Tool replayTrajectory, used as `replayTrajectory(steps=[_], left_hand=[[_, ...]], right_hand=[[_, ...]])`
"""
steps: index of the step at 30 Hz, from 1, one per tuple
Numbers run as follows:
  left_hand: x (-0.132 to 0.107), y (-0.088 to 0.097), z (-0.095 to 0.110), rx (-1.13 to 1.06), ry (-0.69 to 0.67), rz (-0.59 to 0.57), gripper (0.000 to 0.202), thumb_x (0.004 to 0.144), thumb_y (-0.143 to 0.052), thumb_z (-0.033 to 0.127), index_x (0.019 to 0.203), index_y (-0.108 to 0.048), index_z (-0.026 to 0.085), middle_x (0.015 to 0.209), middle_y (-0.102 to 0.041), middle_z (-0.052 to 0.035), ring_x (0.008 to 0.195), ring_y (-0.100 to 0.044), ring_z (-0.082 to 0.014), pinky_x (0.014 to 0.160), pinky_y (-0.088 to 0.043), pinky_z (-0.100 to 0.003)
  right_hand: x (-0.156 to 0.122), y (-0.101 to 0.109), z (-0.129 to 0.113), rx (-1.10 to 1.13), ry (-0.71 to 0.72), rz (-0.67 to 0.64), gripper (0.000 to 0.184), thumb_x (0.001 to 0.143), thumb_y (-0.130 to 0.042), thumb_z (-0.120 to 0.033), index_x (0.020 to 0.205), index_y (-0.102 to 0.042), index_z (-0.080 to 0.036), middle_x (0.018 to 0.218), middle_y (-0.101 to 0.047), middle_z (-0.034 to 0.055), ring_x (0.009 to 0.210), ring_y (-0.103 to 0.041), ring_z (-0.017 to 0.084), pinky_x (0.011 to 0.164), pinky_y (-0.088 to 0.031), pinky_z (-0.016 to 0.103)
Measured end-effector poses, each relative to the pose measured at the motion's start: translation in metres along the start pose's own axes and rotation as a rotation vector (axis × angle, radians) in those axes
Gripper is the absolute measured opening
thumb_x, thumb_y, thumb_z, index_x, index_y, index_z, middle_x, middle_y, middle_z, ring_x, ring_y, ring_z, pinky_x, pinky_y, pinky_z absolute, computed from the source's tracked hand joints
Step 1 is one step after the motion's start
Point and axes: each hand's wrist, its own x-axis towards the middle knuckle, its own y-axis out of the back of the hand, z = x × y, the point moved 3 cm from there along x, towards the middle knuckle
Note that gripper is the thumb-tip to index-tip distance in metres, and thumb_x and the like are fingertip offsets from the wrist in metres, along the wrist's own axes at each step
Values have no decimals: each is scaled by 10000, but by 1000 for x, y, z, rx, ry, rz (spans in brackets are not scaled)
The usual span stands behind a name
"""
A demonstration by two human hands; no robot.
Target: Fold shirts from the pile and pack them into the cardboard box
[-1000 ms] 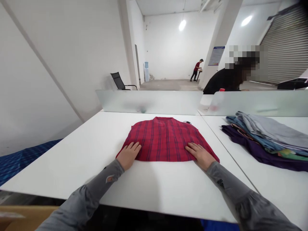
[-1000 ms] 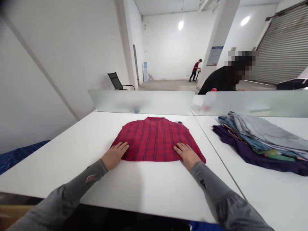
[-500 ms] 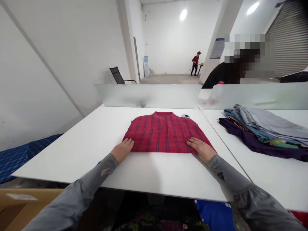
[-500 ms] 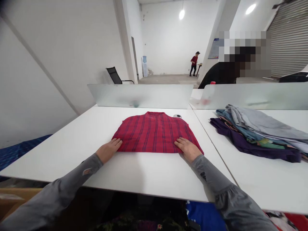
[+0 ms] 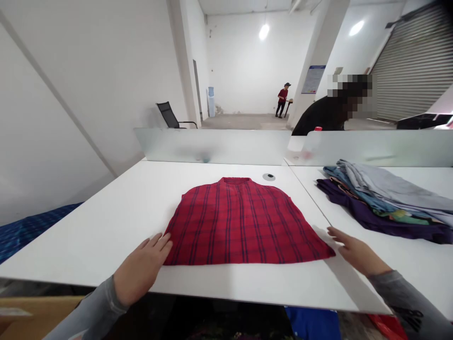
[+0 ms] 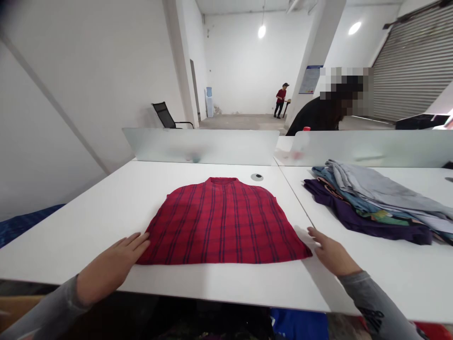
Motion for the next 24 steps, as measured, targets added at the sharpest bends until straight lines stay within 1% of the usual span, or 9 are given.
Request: replayTrajectory(steps=[2, 4, 6, 8, 12, 15, 19, 21, 24], left_hand=[[24, 19, 22, -91, -62, 110, 579, 806, -325, -6, 1305, -567, 161, 1438, -486, -95, 1329, -437, -256, 1082, -400, -432], [57, 32, 54, -190, -173, 194, 493, 891, -328, 67, 1332, -529, 156, 1455, -461, -100, 1365, -382, -239, 1122, -350, -418], [93, 35, 86, -271, -215, 252, 418, 968, -324, 199, 1338, -516, 169, 1470, -436, -107, 1374, -361, -251, 1133, -323, -440], [125, 27, 110, -335, -167, 264, 445, 984, -349, 349, 1394, -460, 218, 1520, -363, -87, 1385, -325, -317, 1104, -335, -511], [157, -2, 132, -395, -140, 192, 575, 931, -412, 546, 1429, -421, 259, 1519, -366, -93, 1377, -297, -413, 1081, -267, -644], [150, -10, 131, -413, -133, 199, 592, 929, -395, 566, 1423, -429, 242, 1522, -359, -100, 1387, -282, -404, 1097, -235, -639], [114, -5, 132, -428, -149, 220, 569, 929, -420, 543, 1404, -440, 230, 1522, -352, -115, 1392, -291, -362, 1087, -281, -608], [92, -1, 135, -452, -161, 236, 562, 927, -436, 538, 1404, -430, 240, 1519, -361, -102, 1400, -285, -328, 1093, -288, -585], [66, -1, 135, -481, -165, 233, 622, 887, -510, 562, 1419, -402, 260, 1489, -408, -95, 1393, -301, -306, 1115, -266, -556]], right_hand=[[6, 3, -7, 290, -278, -2, 357, 675, -618, -298, 1002, -674, -168, 941, -732, 166, 847, -710, 319, 792, -586, 485], [12, -9, -33, 512, -445, -88, 340, 689, -686, -389, 937, -669, -157, 890, -737, 166, 790, -716, 301, 720, -609, 448], [20, -28, -65, 645, -485, -193, 356, 678, -740, -437, 899, -679, -165, 896, -743, 149, 806, -719, 288, 730, -616, 422], [29, -47, -90, 740, -467, -262, 337, 667, -765, -434, 875, -691, -179, 892, -749, 127, 849, -719, 283, 787, -612, 412], [49, -63, -116, 856, -432, -393, 291, 613, -784, -311, 854, -688, -178, 866, -755, 108, 850, -721, 291, 849, -596, 421], [64, -53, -143, 860, -324, -376, 340, 585, -767, -264, 902, -673, -185, 866, -755, 93, 828, -721, 295, 803, -608, 425], [73, -53, -223, 761, -48, -391, 387, 651, -725, -345, 1004, -644, -208, 964, -744, 84, 865, -713, 284, 791, -603, 409], [73, -74, -273, 696, 101, -456, 376, 688, -686, -342, 1035, -641, -204, 978, -739, 70, 887, -703, 272, 809, -591, 401], [66, -129, -340, 586, 324, -461, 378, 714, -650, -296, 1077, -653, -194, 978, -730, 46, 916, -683, 256, 831, -575, 394]])
